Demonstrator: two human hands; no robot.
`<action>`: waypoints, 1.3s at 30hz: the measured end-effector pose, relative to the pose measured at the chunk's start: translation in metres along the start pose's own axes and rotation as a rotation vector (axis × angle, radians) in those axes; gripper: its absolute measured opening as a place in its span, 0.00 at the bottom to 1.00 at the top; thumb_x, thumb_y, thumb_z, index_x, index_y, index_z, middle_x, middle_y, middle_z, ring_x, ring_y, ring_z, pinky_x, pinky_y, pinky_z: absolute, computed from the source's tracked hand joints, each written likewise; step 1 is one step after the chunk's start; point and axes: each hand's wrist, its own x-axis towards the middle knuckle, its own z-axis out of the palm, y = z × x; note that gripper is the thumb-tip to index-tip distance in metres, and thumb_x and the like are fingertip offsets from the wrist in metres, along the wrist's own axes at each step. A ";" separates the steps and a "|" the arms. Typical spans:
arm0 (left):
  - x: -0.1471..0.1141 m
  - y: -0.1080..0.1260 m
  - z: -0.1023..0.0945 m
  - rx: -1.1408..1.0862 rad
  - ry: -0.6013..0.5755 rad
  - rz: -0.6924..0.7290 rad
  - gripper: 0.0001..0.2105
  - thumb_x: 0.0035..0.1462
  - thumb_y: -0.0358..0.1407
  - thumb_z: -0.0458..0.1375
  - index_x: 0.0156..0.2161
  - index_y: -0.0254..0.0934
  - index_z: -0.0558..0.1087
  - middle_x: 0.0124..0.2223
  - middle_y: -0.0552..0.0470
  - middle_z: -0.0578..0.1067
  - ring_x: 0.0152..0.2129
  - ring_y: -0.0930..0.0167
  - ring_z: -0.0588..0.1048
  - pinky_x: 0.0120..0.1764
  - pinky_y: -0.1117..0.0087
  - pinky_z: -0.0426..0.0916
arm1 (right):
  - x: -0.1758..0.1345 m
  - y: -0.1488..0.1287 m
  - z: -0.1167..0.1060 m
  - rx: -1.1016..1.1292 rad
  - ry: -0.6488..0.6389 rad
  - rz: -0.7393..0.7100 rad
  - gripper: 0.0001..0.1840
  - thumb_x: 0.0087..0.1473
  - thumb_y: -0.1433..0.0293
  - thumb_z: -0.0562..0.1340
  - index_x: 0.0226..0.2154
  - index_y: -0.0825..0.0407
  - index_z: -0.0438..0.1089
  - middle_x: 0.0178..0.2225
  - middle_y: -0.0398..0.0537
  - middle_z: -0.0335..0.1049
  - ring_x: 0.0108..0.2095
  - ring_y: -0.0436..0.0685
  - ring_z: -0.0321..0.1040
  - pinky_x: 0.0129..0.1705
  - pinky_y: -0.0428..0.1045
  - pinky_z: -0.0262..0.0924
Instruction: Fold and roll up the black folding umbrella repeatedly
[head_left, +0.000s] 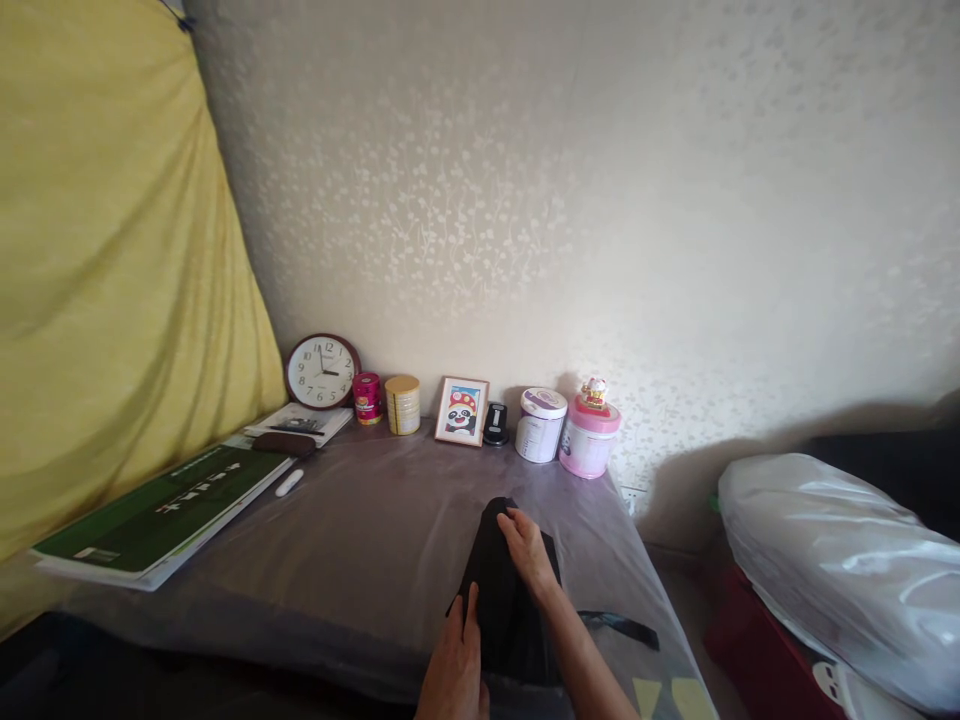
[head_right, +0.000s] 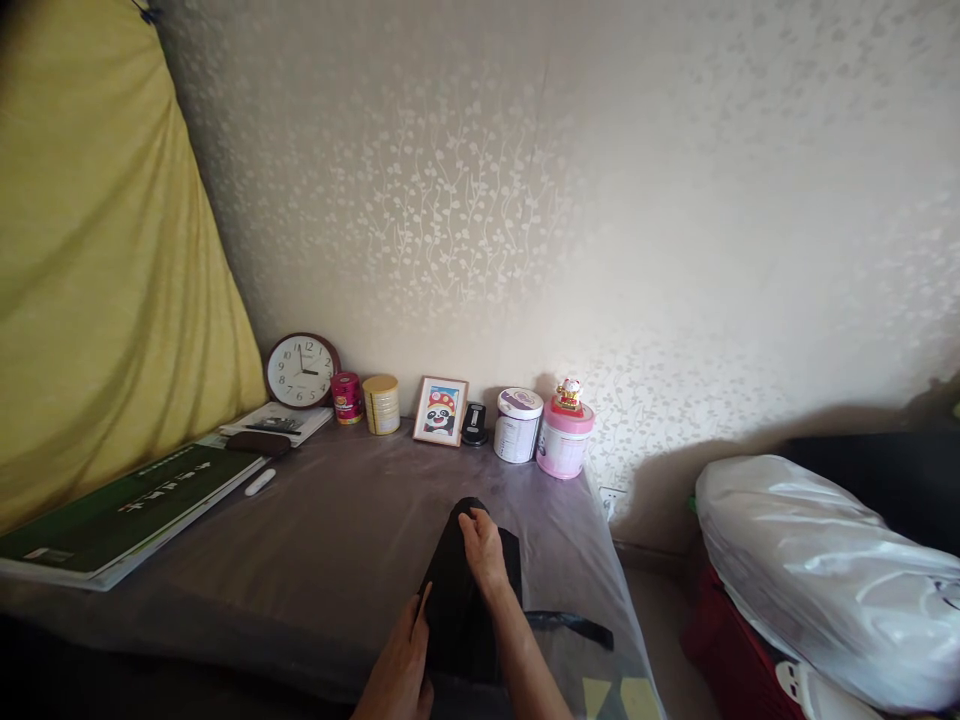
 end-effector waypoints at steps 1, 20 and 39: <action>0.001 -0.002 0.001 0.000 0.000 0.008 0.43 0.35 0.19 0.49 0.62 0.26 0.42 0.64 0.35 0.47 0.60 0.63 0.51 0.58 0.67 0.52 | 0.001 0.001 0.004 -0.027 -0.011 0.012 0.21 0.49 0.59 0.55 0.38 0.57 0.71 0.24 0.46 0.71 0.26 0.55 0.67 0.26 0.47 0.59; 0.000 -0.043 0.011 0.173 0.541 0.278 0.17 0.50 0.37 0.54 0.46 0.35 0.66 0.45 0.42 0.73 0.42 0.65 0.74 0.42 0.67 0.72 | -0.011 -0.022 0.020 -0.342 -0.390 -0.043 0.11 0.53 0.71 0.51 0.36 0.53 0.67 0.27 0.43 0.76 0.27 0.49 0.71 0.32 0.43 0.57; 0.020 -0.018 0.021 0.010 0.079 0.145 0.35 0.46 0.26 0.48 0.61 0.29 0.46 0.65 0.44 0.43 0.61 0.63 0.46 0.60 0.61 0.52 | -0.014 0.007 0.000 -0.446 -0.353 -0.525 0.16 0.59 0.69 0.50 0.39 0.49 0.73 0.45 0.47 0.72 0.54 0.56 0.58 0.59 0.58 0.40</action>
